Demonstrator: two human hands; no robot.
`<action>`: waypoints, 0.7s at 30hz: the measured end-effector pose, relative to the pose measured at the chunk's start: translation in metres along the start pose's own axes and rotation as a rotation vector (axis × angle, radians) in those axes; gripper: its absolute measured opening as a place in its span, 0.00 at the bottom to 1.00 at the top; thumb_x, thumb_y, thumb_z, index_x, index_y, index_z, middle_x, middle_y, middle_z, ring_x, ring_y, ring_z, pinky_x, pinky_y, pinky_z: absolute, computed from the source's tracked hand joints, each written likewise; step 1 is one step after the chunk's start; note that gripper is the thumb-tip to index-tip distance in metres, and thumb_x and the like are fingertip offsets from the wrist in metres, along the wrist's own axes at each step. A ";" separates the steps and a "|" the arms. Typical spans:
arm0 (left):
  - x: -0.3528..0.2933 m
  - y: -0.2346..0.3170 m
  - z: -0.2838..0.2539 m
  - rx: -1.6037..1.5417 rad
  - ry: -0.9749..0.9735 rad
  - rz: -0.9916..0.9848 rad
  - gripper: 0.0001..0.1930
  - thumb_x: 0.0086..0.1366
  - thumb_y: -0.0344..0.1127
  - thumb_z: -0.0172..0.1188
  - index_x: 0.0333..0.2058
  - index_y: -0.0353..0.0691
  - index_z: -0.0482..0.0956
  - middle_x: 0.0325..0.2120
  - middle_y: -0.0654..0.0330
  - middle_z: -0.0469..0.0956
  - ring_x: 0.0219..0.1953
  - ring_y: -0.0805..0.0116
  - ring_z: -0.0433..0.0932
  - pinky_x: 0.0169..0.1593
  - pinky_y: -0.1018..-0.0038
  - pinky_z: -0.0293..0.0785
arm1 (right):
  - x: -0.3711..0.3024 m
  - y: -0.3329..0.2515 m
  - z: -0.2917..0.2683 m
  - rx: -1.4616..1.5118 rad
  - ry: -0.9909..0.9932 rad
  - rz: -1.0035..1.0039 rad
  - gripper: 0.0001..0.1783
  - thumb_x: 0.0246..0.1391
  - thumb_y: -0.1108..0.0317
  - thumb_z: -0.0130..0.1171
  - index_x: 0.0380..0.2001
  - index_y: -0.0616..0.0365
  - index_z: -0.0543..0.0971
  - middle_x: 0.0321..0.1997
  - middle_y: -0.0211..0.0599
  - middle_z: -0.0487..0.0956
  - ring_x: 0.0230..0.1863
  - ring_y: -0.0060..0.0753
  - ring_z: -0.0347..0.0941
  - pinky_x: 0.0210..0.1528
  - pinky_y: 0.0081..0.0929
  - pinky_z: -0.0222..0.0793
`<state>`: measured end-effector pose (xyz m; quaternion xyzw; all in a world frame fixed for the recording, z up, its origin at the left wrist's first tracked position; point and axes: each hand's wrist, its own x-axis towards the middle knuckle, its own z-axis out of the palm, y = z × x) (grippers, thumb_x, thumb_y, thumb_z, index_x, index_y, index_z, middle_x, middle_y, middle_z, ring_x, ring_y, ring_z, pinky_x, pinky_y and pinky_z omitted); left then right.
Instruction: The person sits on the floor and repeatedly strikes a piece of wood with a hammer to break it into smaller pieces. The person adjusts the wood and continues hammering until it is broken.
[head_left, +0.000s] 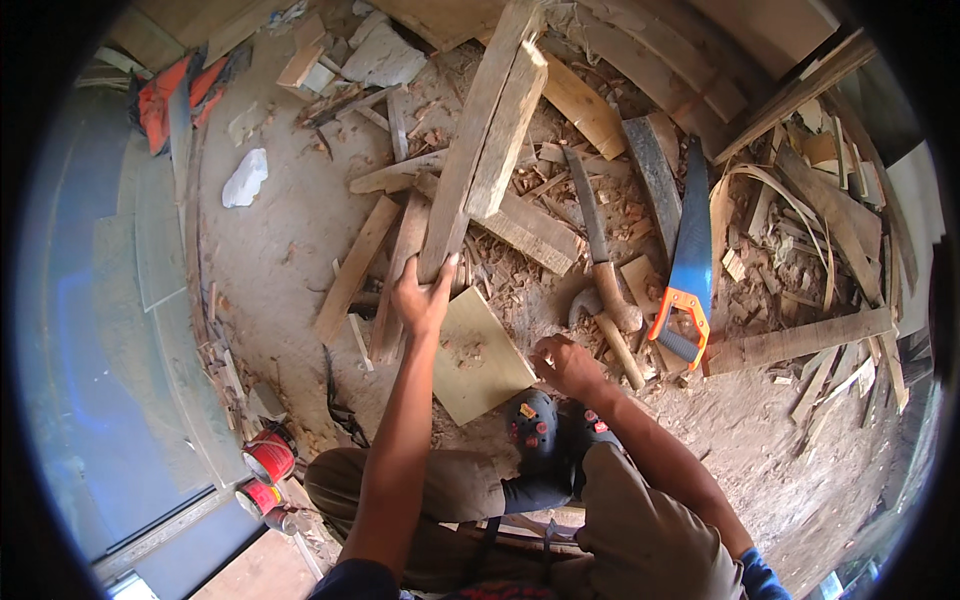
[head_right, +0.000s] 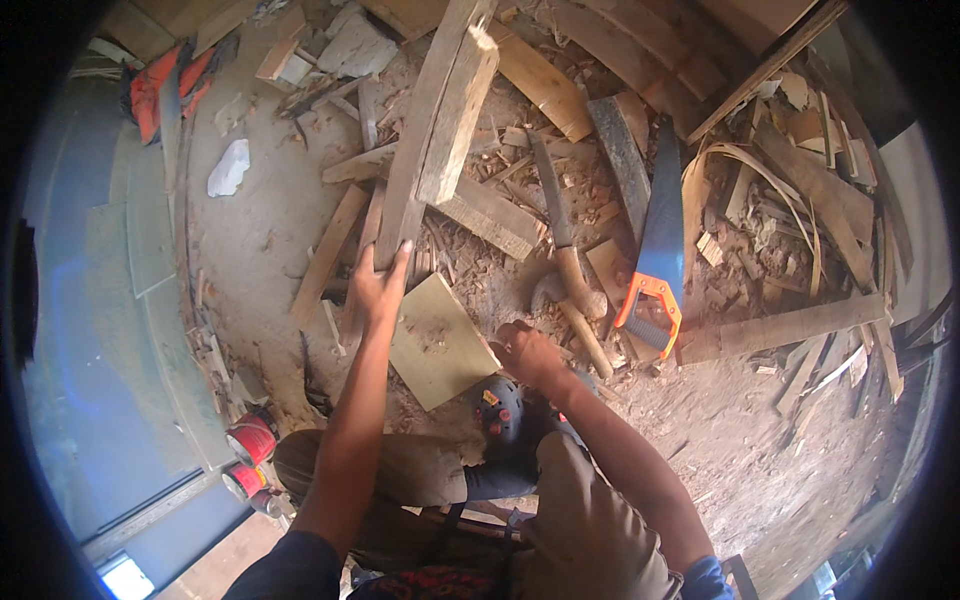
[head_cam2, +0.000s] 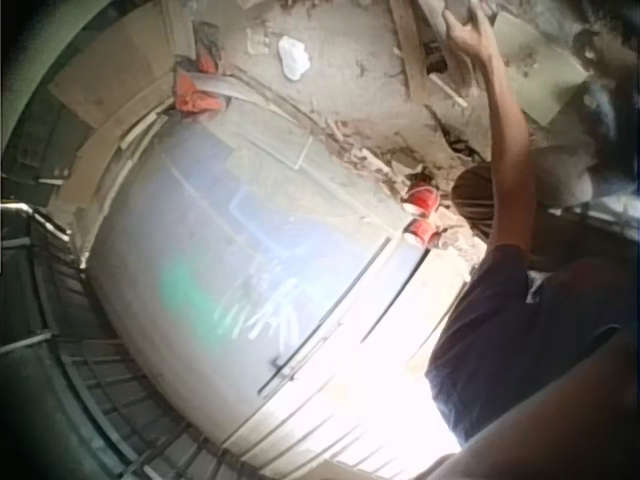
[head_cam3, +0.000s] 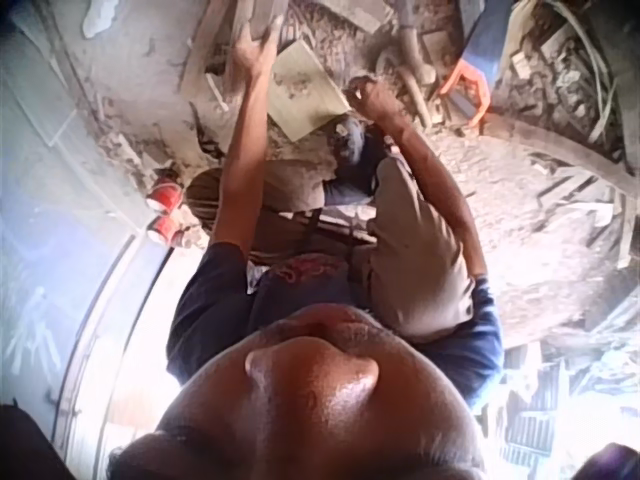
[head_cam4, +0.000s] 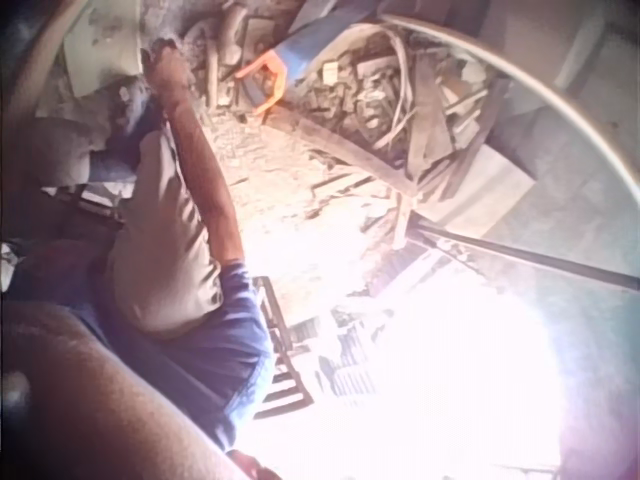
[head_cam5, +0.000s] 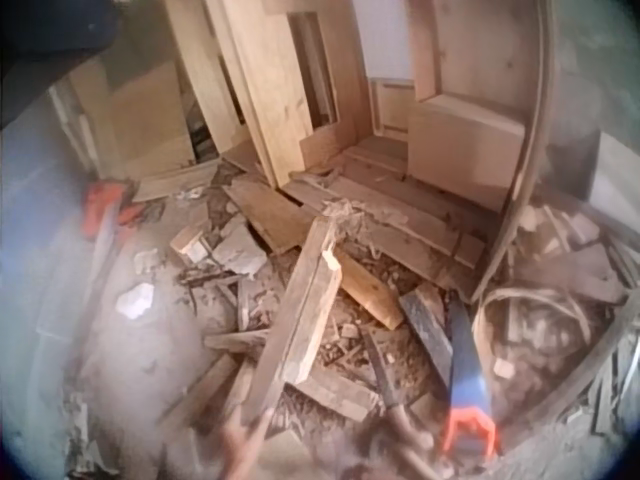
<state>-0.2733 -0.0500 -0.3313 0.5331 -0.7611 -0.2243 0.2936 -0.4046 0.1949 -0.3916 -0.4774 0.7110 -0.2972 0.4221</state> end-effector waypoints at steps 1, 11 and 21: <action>0.006 0.008 0.011 -0.058 -0.011 -0.016 0.27 0.54 0.50 0.75 0.42 0.30 0.82 0.29 0.43 0.84 0.31 0.46 0.85 0.36 0.58 0.79 | -0.003 -0.003 0.000 0.007 0.006 0.015 0.16 0.59 0.56 0.60 0.42 0.58 0.80 0.43 0.50 0.81 0.41 0.58 0.80 0.45 0.48 0.77; 0.057 0.017 0.046 0.332 -0.100 0.260 0.32 0.58 0.61 0.68 0.47 0.36 0.80 0.41 0.49 0.79 0.44 0.43 0.80 0.45 0.53 0.76 | 0.007 0.002 -0.026 -0.053 0.066 -0.095 0.17 0.59 0.62 0.63 0.44 0.64 0.79 0.38 0.51 0.81 0.38 0.53 0.81 0.42 0.43 0.77; 0.090 0.030 0.038 0.446 -0.444 0.264 0.38 0.60 0.65 0.63 0.51 0.31 0.77 0.46 0.39 0.80 0.49 0.41 0.79 0.50 0.53 0.77 | 0.022 -0.007 -0.091 -0.039 0.283 -0.139 0.13 0.60 0.64 0.61 0.44 0.61 0.79 0.41 0.50 0.82 0.41 0.57 0.80 0.43 0.47 0.77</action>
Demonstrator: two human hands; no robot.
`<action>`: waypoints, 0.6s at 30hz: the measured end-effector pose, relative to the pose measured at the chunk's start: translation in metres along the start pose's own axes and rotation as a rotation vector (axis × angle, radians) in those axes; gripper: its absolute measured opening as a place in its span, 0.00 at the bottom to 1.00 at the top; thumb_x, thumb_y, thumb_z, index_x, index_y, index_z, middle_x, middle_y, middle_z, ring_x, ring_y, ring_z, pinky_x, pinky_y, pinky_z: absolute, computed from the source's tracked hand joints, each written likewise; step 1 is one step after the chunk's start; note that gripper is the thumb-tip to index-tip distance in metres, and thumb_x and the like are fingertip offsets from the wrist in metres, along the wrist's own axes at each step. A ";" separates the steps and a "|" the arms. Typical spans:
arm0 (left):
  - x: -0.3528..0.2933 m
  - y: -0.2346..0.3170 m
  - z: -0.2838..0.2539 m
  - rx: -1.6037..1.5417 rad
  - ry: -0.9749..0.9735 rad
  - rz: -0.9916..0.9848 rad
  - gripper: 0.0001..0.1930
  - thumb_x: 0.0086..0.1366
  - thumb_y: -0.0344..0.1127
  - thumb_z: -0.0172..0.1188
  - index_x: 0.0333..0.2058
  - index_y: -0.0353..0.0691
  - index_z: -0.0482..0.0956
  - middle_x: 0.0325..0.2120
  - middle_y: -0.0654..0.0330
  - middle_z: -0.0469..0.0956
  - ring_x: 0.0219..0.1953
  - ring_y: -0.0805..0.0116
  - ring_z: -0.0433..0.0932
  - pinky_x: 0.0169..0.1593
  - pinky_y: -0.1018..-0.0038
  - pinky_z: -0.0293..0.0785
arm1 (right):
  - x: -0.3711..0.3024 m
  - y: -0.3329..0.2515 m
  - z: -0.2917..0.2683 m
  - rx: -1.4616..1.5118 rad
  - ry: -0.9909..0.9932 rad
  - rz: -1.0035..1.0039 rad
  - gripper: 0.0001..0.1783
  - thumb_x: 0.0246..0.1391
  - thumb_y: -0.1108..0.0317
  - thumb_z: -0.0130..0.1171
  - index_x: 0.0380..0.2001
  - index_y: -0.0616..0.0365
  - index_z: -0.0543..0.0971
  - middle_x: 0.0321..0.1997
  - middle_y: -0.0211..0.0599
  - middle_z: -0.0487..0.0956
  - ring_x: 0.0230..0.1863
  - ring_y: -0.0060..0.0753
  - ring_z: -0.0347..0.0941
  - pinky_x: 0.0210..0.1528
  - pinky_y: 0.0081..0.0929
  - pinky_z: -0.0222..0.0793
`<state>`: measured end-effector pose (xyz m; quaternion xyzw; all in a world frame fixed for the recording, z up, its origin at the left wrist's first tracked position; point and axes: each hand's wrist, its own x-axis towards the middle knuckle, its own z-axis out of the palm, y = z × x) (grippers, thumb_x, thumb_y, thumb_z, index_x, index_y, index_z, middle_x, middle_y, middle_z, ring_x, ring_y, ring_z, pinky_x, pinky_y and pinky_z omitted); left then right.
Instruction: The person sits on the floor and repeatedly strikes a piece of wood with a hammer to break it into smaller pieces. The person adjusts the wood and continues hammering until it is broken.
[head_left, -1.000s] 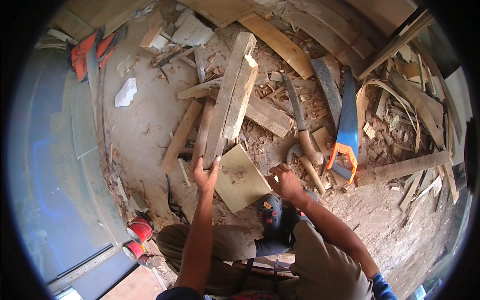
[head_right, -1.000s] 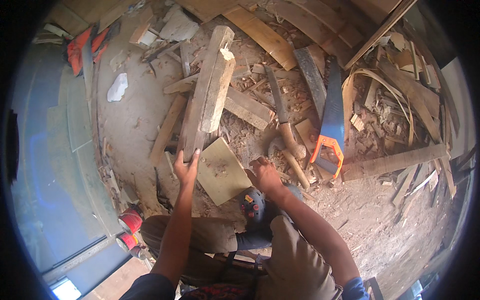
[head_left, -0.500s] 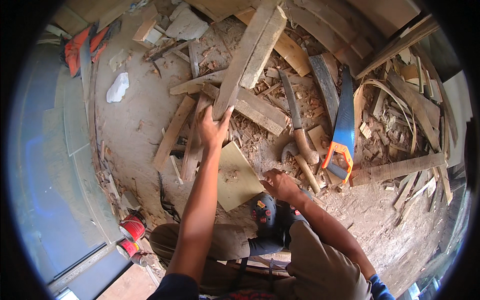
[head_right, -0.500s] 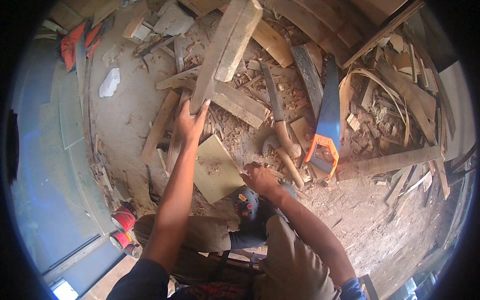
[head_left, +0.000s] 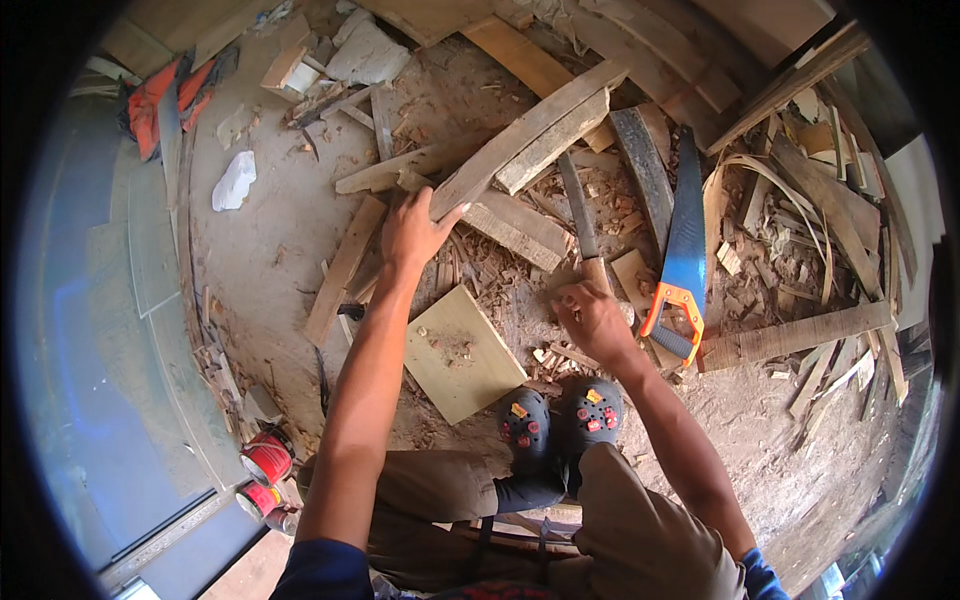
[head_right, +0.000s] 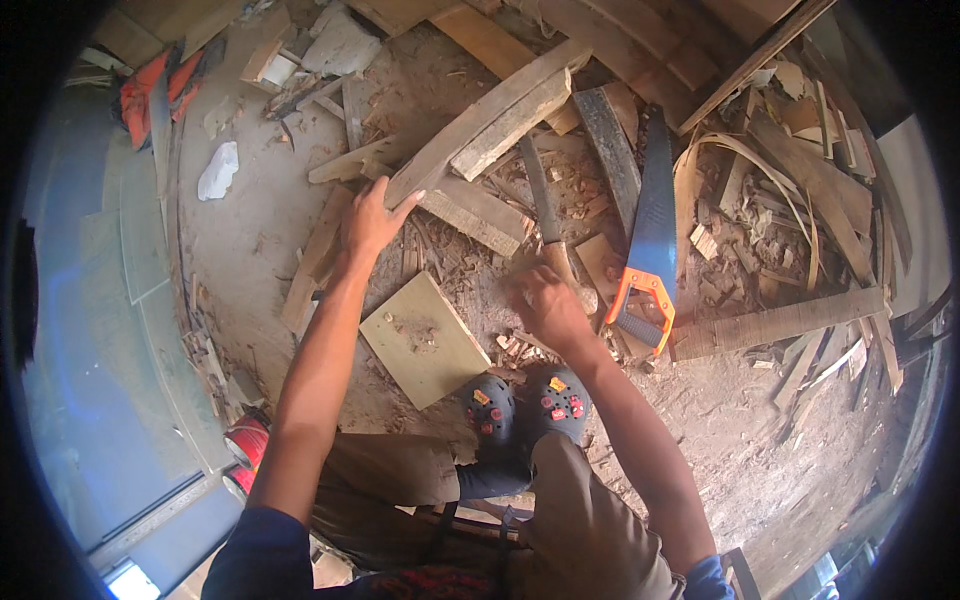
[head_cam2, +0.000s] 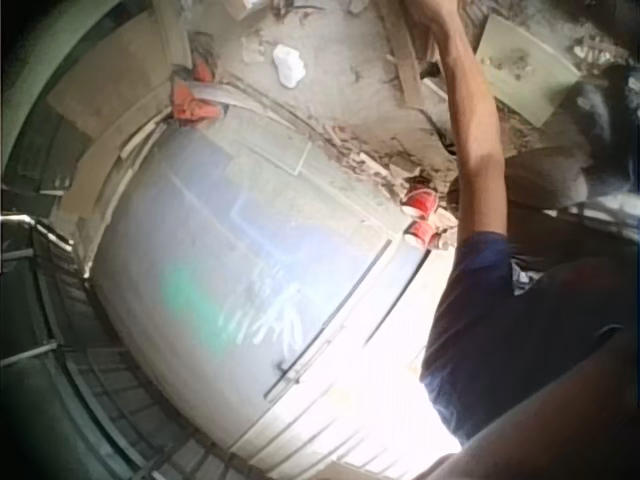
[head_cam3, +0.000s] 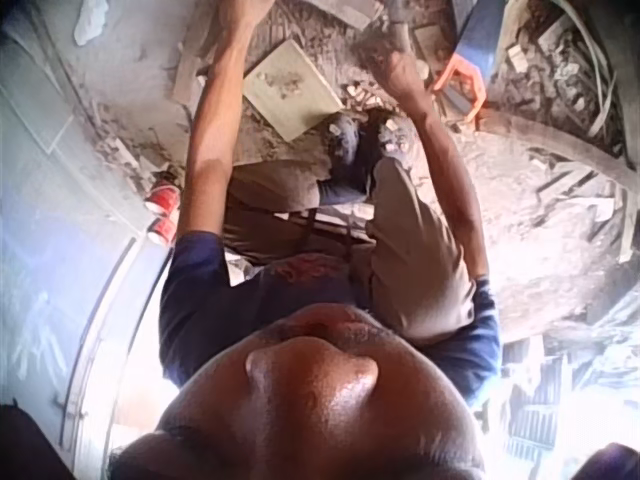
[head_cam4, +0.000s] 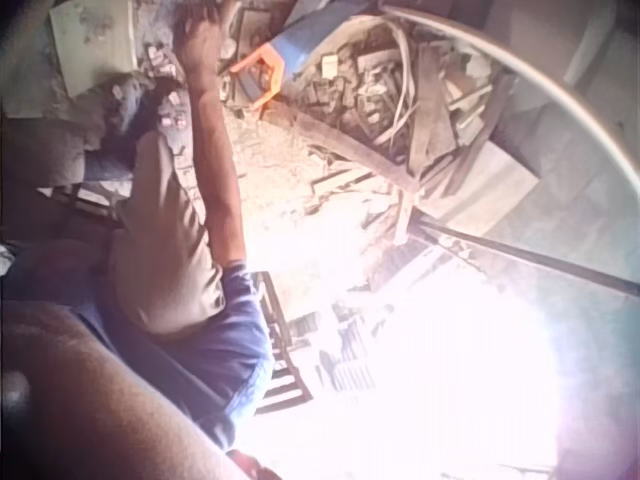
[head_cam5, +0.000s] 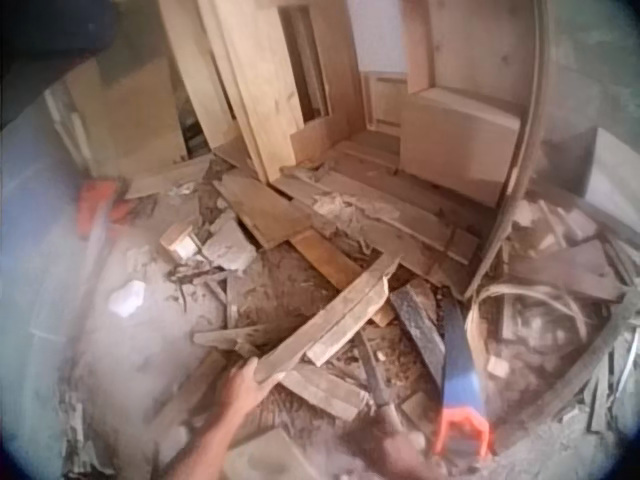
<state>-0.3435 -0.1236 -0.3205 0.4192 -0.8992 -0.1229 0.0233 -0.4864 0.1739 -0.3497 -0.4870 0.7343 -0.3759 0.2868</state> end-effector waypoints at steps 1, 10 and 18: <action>0.006 0.011 -0.006 0.013 -0.074 -0.026 0.41 0.62 0.67 0.60 0.54 0.30 0.75 0.48 0.37 0.79 0.51 0.41 0.79 0.52 0.53 0.76 | -0.003 0.000 -0.007 -0.014 0.010 0.058 0.13 0.60 0.65 0.61 0.44 0.61 0.79 0.41 0.51 0.82 0.41 0.57 0.81 0.43 0.46 0.78; 0.013 0.023 0.002 0.118 -0.052 -0.045 0.42 0.64 0.70 0.53 0.56 0.32 0.73 0.46 0.38 0.81 0.48 0.40 0.80 0.50 0.52 0.77 | -0.010 0.007 -0.023 0.022 0.162 0.119 0.14 0.60 0.68 0.61 0.44 0.66 0.78 0.40 0.56 0.80 0.41 0.56 0.82 0.41 0.43 0.79; -0.001 0.000 0.017 -0.009 0.067 0.007 0.36 0.64 0.65 0.59 0.48 0.32 0.75 0.40 0.36 0.80 0.45 0.35 0.78 0.45 0.48 0.75 | -0.016 0.007 -0.027 0.055 0.145 0.157 0.13 0.59 0.68 0.61 0.43 0.66 0.79 0.39 0.54 0.80 0.41 0.53 0.81 0.42 0.41 0.78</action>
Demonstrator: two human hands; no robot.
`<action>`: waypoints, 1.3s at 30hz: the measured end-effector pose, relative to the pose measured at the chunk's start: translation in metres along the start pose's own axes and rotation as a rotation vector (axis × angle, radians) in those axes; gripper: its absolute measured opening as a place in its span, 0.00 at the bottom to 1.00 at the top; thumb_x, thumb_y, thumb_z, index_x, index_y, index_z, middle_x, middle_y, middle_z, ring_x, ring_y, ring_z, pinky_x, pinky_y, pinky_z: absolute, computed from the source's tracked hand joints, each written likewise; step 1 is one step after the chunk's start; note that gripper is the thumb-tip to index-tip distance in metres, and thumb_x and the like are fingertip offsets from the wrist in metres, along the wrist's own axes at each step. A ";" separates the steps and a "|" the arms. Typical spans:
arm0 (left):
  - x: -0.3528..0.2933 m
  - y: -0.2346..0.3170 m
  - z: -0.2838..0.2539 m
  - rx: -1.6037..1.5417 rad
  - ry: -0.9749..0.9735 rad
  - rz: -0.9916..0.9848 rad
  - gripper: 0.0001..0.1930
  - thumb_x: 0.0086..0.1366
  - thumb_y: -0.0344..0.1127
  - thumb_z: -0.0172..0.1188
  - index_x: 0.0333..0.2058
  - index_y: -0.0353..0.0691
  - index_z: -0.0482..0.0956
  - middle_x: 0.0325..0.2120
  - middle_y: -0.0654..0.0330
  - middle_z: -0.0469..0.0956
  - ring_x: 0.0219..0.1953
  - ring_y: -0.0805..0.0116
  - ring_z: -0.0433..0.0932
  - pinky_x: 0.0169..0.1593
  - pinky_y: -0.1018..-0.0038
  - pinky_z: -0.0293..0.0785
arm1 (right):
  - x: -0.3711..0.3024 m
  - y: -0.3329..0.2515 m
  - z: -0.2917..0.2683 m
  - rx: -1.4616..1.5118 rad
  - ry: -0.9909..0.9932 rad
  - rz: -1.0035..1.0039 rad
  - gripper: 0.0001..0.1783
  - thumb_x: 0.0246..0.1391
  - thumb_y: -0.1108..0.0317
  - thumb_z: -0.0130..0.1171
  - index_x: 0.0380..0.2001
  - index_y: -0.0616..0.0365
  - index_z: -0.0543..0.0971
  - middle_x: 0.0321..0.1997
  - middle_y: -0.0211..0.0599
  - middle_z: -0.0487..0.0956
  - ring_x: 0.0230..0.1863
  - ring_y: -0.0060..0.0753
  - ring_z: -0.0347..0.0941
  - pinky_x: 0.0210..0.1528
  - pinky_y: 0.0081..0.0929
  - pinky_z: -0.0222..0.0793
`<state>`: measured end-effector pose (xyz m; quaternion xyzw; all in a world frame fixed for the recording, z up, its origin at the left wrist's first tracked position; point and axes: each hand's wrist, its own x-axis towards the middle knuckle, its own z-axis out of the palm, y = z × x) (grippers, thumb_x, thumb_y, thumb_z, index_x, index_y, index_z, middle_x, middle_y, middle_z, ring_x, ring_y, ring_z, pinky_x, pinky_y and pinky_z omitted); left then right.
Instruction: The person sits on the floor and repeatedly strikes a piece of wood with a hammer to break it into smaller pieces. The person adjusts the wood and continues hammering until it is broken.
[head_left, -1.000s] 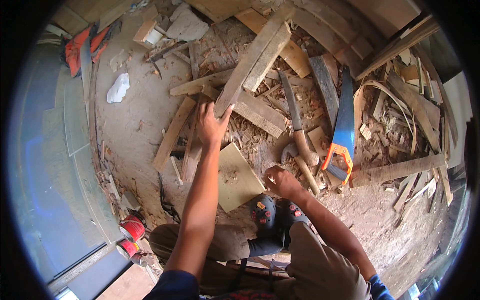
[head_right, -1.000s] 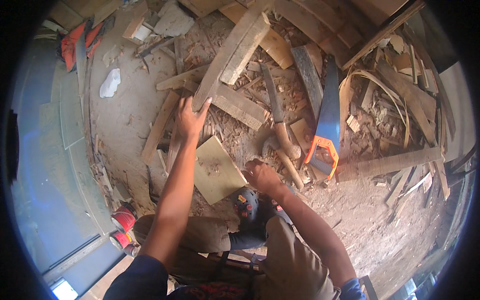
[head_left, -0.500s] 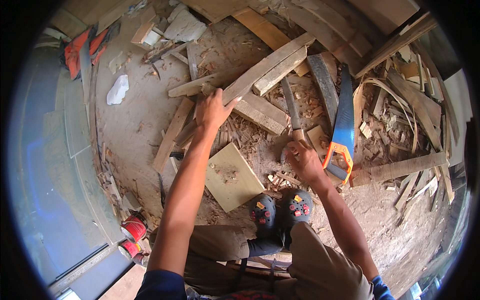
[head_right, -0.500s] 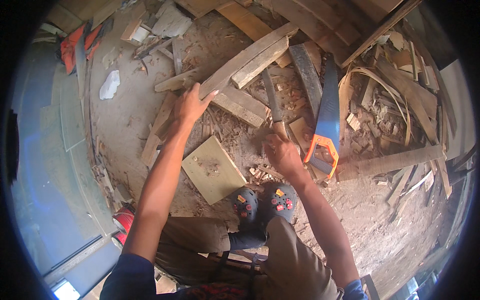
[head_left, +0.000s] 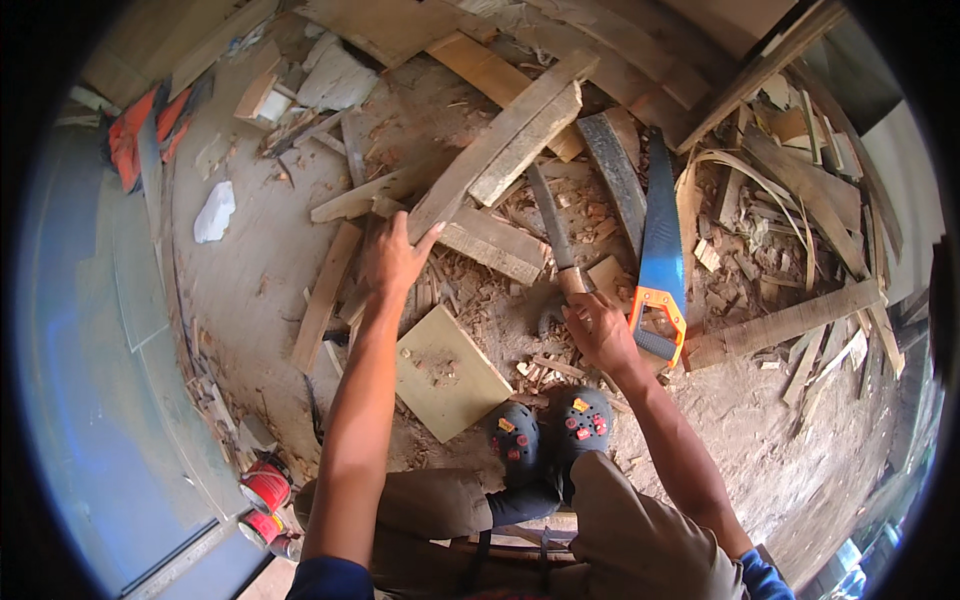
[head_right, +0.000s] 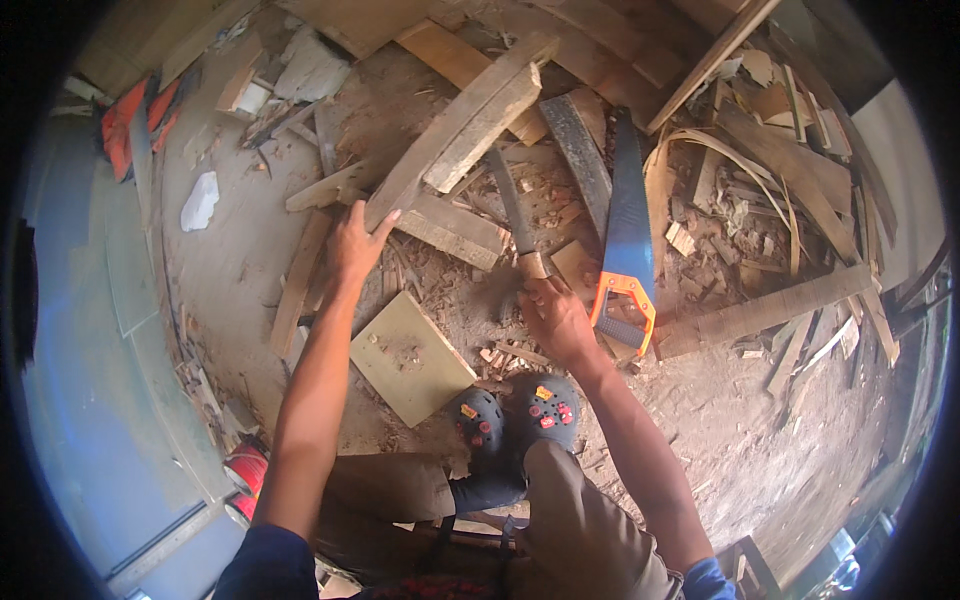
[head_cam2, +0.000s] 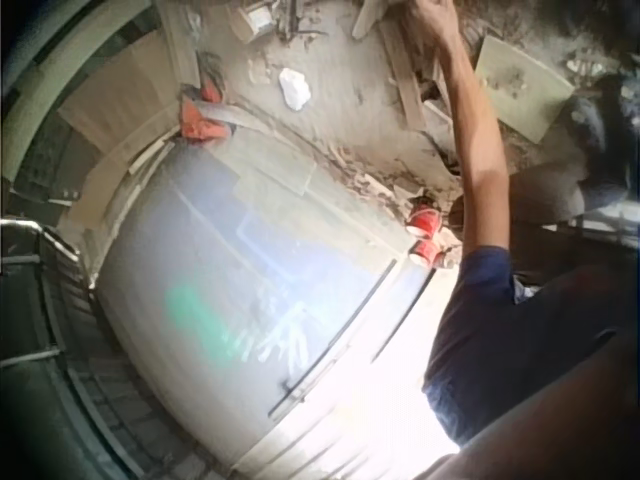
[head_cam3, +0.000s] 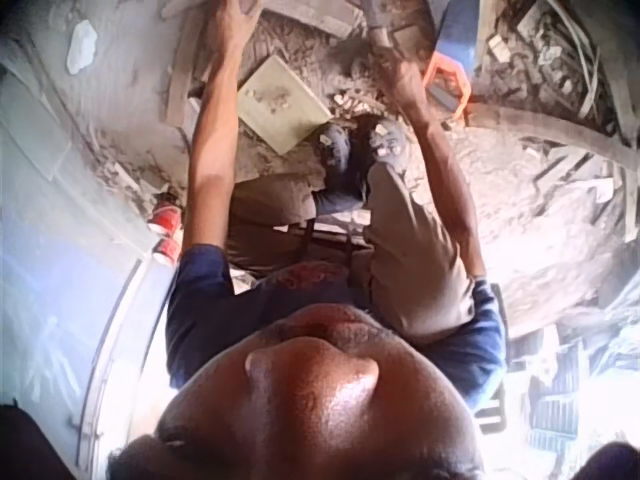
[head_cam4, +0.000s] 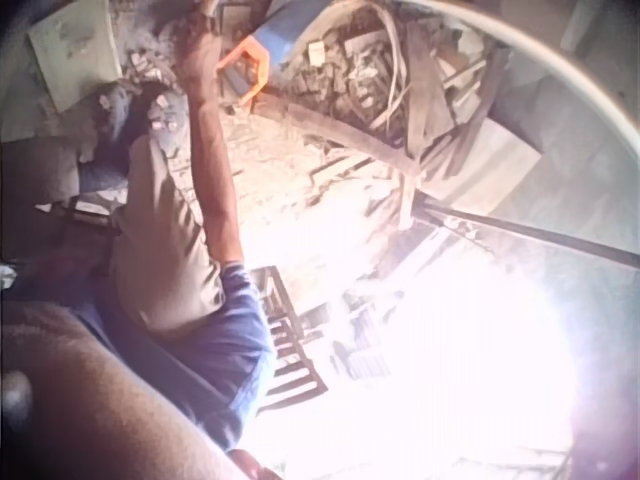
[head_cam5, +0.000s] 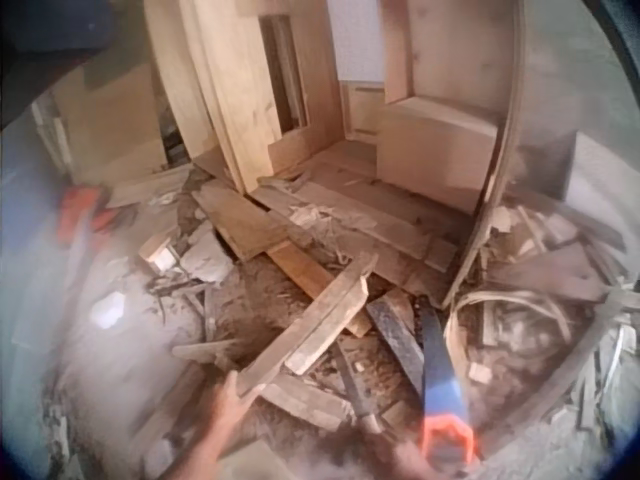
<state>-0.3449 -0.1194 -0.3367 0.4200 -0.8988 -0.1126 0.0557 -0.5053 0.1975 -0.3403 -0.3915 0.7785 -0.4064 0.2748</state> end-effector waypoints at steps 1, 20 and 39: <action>-0.001 0.007 -0.008 -0.012 -0.050 -0.061 0.34 0.63 0.64 0.62 0.47 0.33 0.76 0.41 0.36 0.80 0.46 0.35 0.78 0.46 0.48 0.75 | -0.001 0.002 -0.002 0.019 -0.001 -0.023 0.13 0.58 0.69 0.61 0.43 0.65 0.79 0.38 0.54 0.80 0.38 0.54 0.80 0.41 0.44 0.77; 0.017 -0.016 0.001 -0.118 -0.054 0.166 0.36 0.59 0.62 0.67 0.49 0.30 0.78 0.41 0.37 0.82 0.45 0.38 0.81 0.47 0.52 0.77 | -0.034 0.055 0.007 -0.420 0.091 0.055 0.29 0.56 0.59 0.63 0.54 0.69 0.69 0.48 0.66 0.73 0.51 0.65 0.73 0.55 0.49 0.73; 0.020 0.001 -0.018 -0.081 -0.122 0.105 0.37 0.69 0.64 0.52 0.53 0.29 0.76 0.43 0.36 0.80 0.51 0.38 0.77 0.54 0.51 0.73 | -0.038 0.037 0.024 -0.523 0.046 -0.026 0.40 0.54 0.57 0.65 0.65 0.67 0.64 0.60 0.58 0.68 0.63 0.61 0.63 0.67 0.53 0.58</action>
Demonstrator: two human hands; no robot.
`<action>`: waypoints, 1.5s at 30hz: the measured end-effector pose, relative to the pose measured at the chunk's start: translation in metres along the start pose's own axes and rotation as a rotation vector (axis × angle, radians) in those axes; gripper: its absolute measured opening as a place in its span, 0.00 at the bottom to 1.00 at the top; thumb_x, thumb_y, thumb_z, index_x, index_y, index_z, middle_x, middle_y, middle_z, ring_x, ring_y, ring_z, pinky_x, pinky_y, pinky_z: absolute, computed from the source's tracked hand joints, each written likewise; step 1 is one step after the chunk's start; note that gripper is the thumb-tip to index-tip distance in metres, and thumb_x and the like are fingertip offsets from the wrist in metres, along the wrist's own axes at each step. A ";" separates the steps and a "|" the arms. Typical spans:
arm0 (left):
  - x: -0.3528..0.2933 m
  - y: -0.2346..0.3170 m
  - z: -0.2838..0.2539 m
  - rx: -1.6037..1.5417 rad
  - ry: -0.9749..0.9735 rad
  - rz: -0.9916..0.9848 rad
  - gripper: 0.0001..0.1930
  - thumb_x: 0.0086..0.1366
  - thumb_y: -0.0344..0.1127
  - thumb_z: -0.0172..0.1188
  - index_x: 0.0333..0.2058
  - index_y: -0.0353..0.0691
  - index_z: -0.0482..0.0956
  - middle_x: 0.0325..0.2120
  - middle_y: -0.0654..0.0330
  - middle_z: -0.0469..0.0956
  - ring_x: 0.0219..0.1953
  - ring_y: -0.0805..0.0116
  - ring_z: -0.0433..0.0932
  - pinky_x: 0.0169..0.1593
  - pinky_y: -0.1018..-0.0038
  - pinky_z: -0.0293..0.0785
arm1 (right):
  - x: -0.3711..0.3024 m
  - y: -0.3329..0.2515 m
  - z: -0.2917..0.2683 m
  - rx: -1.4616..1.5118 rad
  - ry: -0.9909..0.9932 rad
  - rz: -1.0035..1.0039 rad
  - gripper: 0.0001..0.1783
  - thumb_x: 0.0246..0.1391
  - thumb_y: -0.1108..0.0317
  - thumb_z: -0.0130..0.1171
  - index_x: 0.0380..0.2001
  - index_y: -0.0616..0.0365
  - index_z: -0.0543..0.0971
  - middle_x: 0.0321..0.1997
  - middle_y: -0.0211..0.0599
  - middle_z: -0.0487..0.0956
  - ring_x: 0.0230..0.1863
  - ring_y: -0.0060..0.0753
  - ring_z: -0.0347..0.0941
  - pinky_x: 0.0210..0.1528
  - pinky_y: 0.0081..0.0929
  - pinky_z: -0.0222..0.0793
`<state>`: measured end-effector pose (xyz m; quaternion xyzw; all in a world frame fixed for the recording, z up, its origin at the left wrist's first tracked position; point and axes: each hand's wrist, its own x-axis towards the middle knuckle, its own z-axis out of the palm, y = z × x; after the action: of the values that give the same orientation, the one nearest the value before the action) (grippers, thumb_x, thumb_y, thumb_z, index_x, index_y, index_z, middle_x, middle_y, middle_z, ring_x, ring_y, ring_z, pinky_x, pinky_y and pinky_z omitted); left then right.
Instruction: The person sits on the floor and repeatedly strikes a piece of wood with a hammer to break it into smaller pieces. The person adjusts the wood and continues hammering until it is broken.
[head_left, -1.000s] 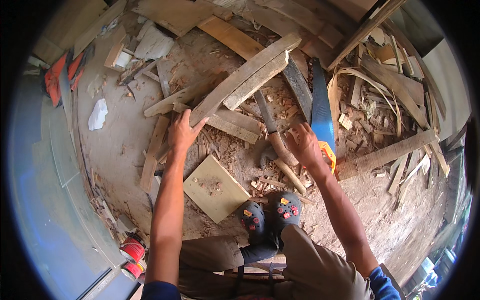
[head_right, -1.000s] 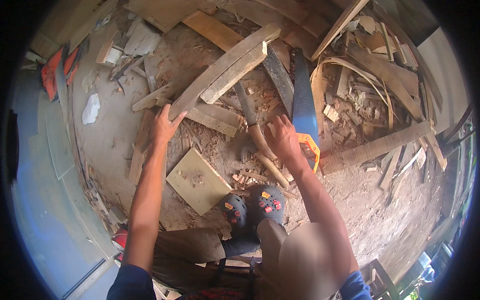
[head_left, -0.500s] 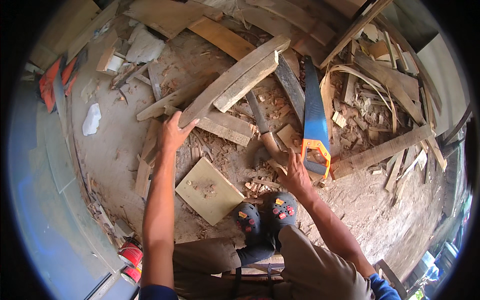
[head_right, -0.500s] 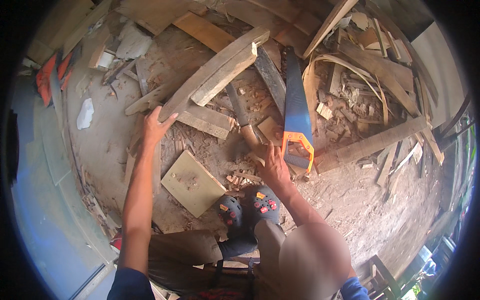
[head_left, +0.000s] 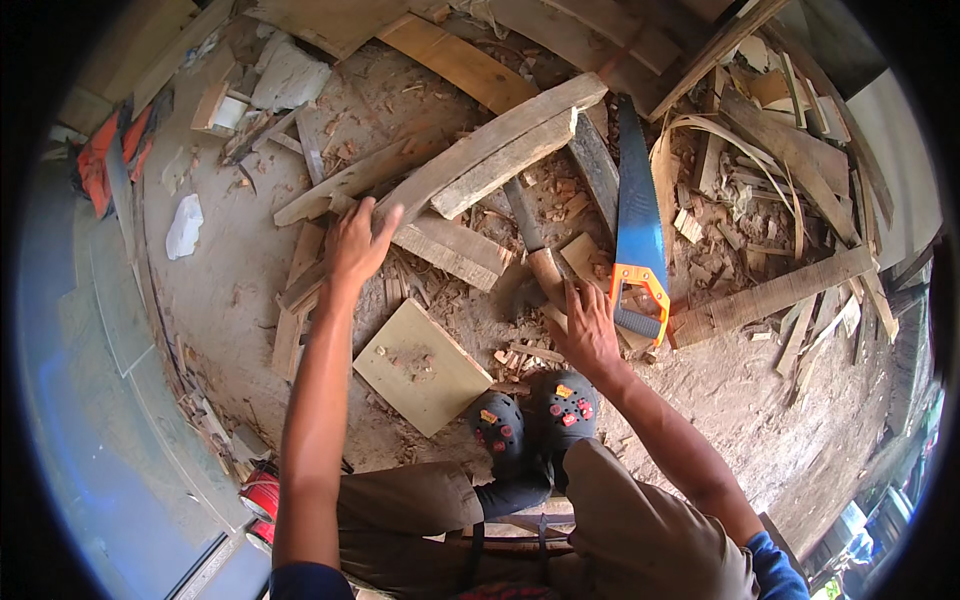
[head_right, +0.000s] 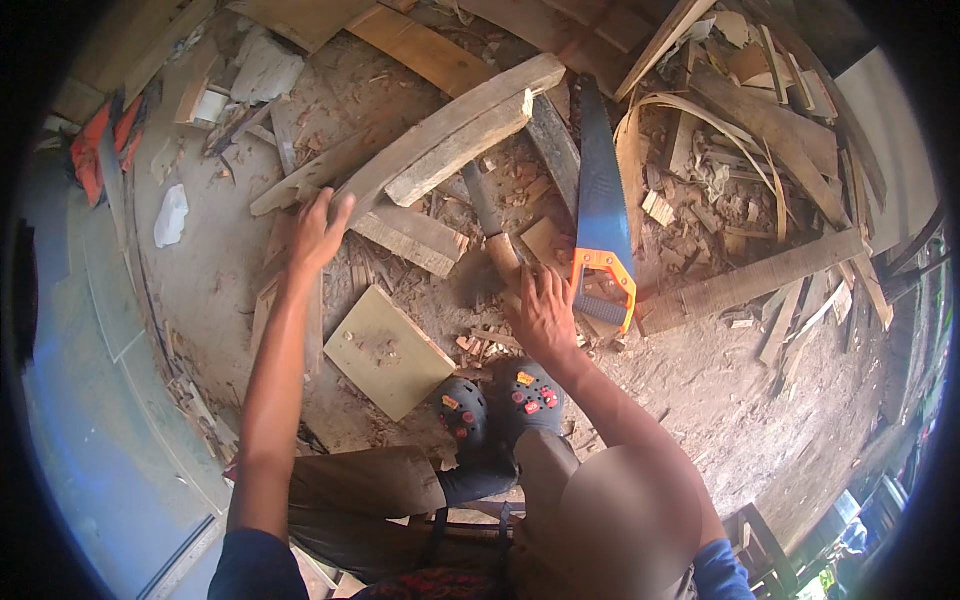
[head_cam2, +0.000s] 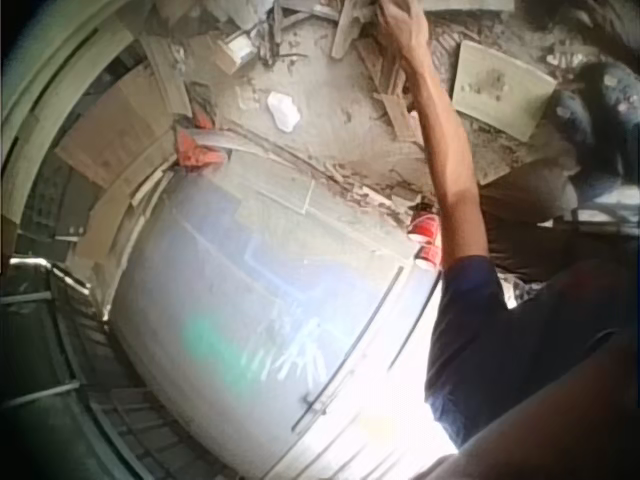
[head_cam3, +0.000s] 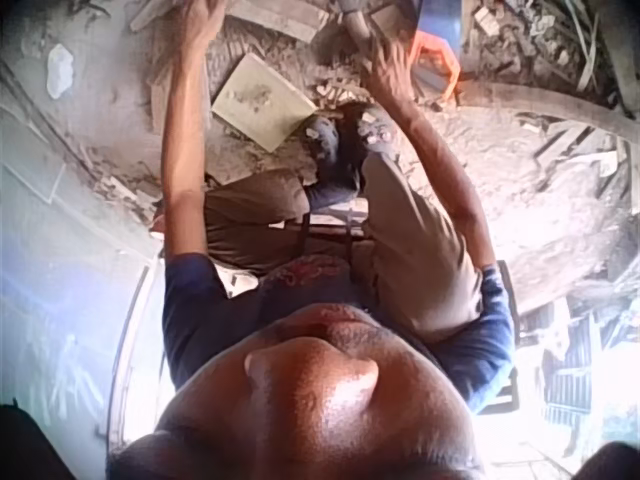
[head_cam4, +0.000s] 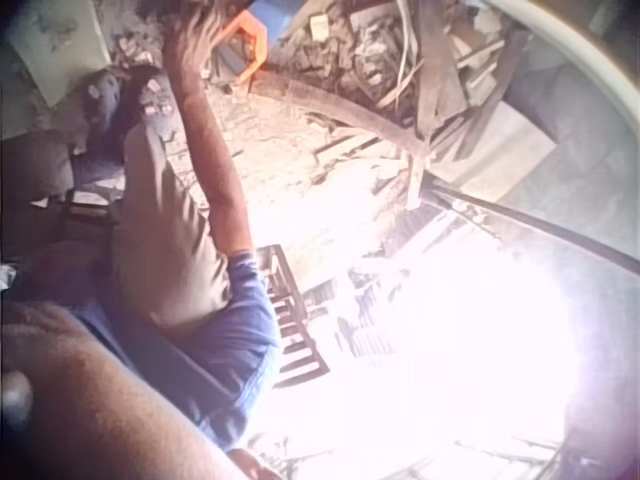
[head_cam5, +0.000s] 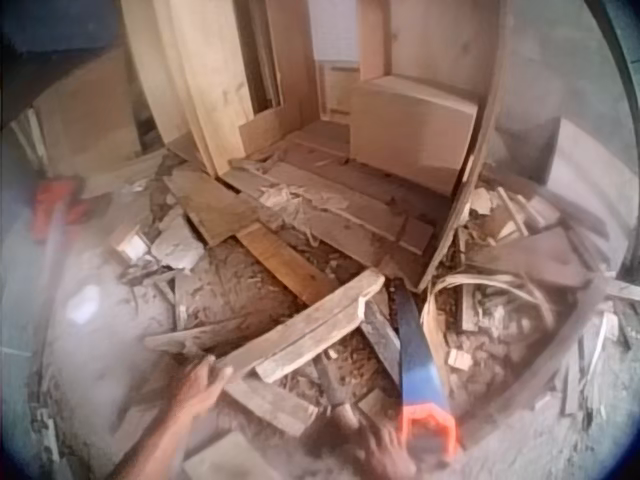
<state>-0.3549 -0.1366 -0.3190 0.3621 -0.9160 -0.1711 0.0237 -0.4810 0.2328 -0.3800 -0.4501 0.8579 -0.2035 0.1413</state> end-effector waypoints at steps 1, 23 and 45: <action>0.002 0.011 0.006 -0.004 -0.017 -0.084 0.37 0.70 0.64 0.47 0.53 0.30 0.76 0.43 0.36 0.80 0.51 0.38 0.77 0.54 0.51 0.73 | 0.003 0.000 0.000 0.000 -0.012 -0.001 0.40 0.54 0.56 0.65 0.65 0.67 0.64 0.59 0.58 0.69 0.62 0.61 0.64 0.66 0.53 0.58; 0.017 0.045 0.014 0.122 0.125 -0.492 0.36 0.72 0.62 0.38 0.35 0.38 0.88 0.36 0.39 0.83 0.44 0.38 0.81 0.52 0.48 0.74 | -0.058 0.025 0.032 -0.045 -0.177 0.139 0.27 0.61 0.57 0.60 0.55 0.62 0.67 0.46 0.53 0.76 0.50 0.57 0.75 0.49 0.50 0.74; 0.019 0.028 0.032 0.186 0.245 0.009 0.46 0.57 0.79 0.51 0.39 0.32 0.84 0.39 0.49 0.82 0.42 0.51 0.82 0.50 0.60 0.76 | -0.002 -0.001 -0.015 0.421 -0.066 0.271 0.22 0.67 0.55 0.56 0.46 0.69 0.75 0.19 0.49 0.74 0.20 0.45 0.76 0.24 0.40 0.68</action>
<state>-0.3920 -0.1208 -0.3413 0.3771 -0.9196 -0.0398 0.1026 -0.4851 0.2372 -0.3662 -0.2980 0.8442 -0.3419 0.2858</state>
